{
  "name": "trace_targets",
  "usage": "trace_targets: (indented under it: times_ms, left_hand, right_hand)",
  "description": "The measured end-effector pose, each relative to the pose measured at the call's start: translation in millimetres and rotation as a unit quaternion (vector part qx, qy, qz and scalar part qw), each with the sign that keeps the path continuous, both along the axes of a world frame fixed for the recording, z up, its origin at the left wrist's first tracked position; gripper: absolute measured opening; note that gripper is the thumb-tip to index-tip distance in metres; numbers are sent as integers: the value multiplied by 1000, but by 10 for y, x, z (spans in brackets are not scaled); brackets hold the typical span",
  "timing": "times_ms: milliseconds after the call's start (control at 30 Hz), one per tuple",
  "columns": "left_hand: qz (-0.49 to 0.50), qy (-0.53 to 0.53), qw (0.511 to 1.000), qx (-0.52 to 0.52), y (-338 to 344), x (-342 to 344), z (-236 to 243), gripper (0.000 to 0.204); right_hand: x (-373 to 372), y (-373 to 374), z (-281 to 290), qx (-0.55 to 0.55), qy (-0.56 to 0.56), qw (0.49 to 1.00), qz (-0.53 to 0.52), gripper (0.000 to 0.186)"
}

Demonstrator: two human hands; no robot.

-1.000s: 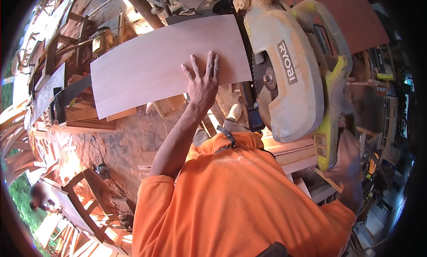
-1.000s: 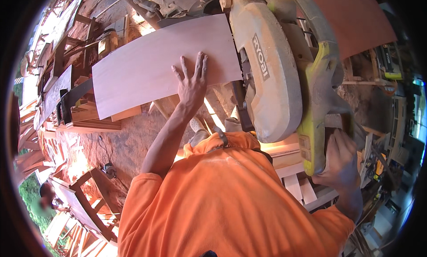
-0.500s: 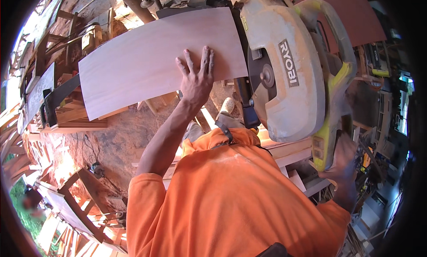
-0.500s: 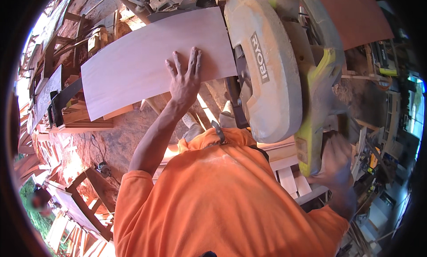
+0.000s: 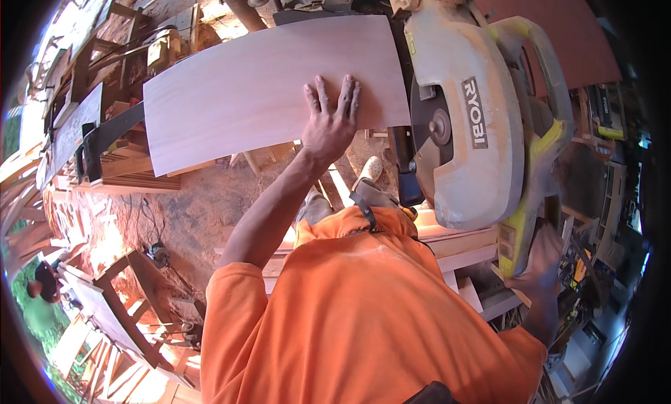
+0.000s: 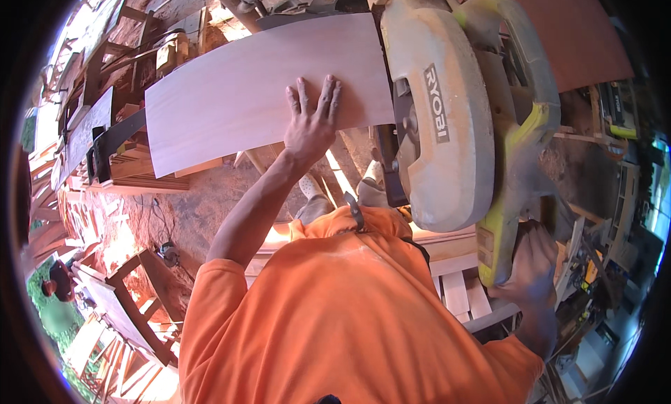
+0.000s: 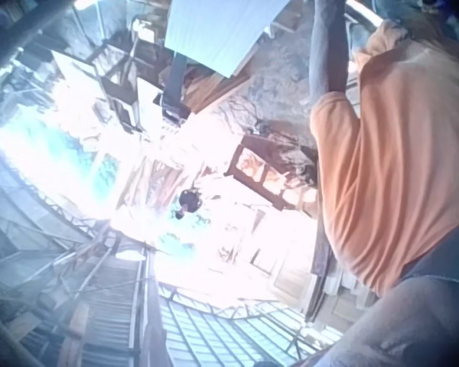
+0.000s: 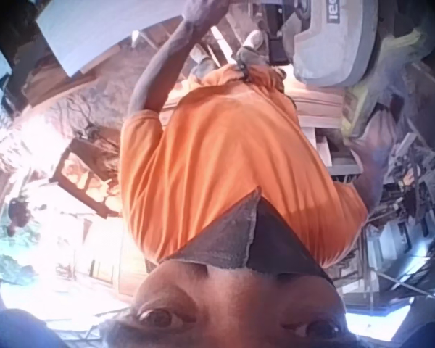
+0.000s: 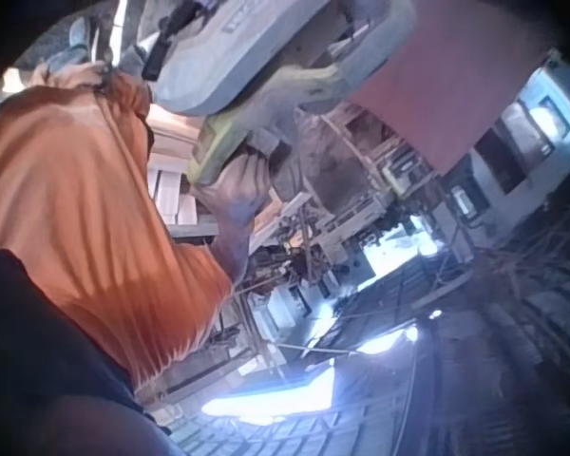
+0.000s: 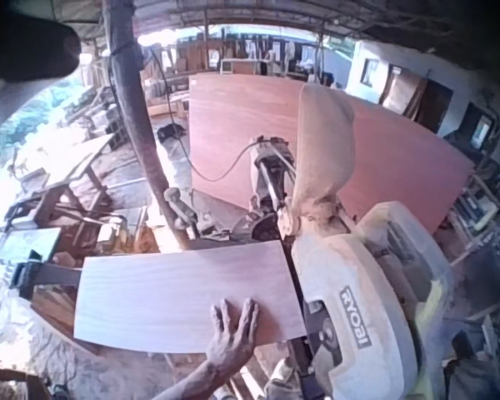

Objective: The recorder is cutting a piece of wood using a miter saw and then fitting it into a wooden frame or drawer.

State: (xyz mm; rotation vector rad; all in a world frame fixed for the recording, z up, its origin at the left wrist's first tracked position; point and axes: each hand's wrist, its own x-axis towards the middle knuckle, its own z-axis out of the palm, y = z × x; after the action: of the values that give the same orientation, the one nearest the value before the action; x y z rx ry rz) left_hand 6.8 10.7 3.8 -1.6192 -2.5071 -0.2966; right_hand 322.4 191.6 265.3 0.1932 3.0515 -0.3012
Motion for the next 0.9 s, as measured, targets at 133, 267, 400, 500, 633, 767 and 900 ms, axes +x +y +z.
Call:
trace_targets:
  times_ms: [133, 267, 400, 500, 633, 767, 900]
  left_hand:
    - [-1, 8, 1000, -11, 1, -13, 23, 73]
    - [-7, 34, 999, -8, 4, -19, 32, 67]
    - [-14, 53, 998, -30, 15, -33, 59, 62]
    - [-6, 42, 998, -38, -40, -53, 68, 64]
    - [-25, 28, 999, -17, 73, -25, 66, 64]
    - [-3, 25, 999, -20, -22, -28, 67, 67]
    - [-2, 1, 1000, -17, -13, -15, 90, 71]
  right_hand:
    - [1, 11, -46, 39, 25, 999, -2, 79]
    - [-132, -60, 46, 21, 12, 1000, -1, 53]
    - [-179, -81, 68, 37, 25, 999, 8, 53]
    - [-212, -65, 54, -6, 6, 1000, -16, 54]
    - [-66, -120, 98, 20, 9, 1000, -19, 73]
    - [-6, 18, -8, 26, -6, 1000, 5, 87]
    - [29, 17, -30, 26, 4, 1000, -3, 95]
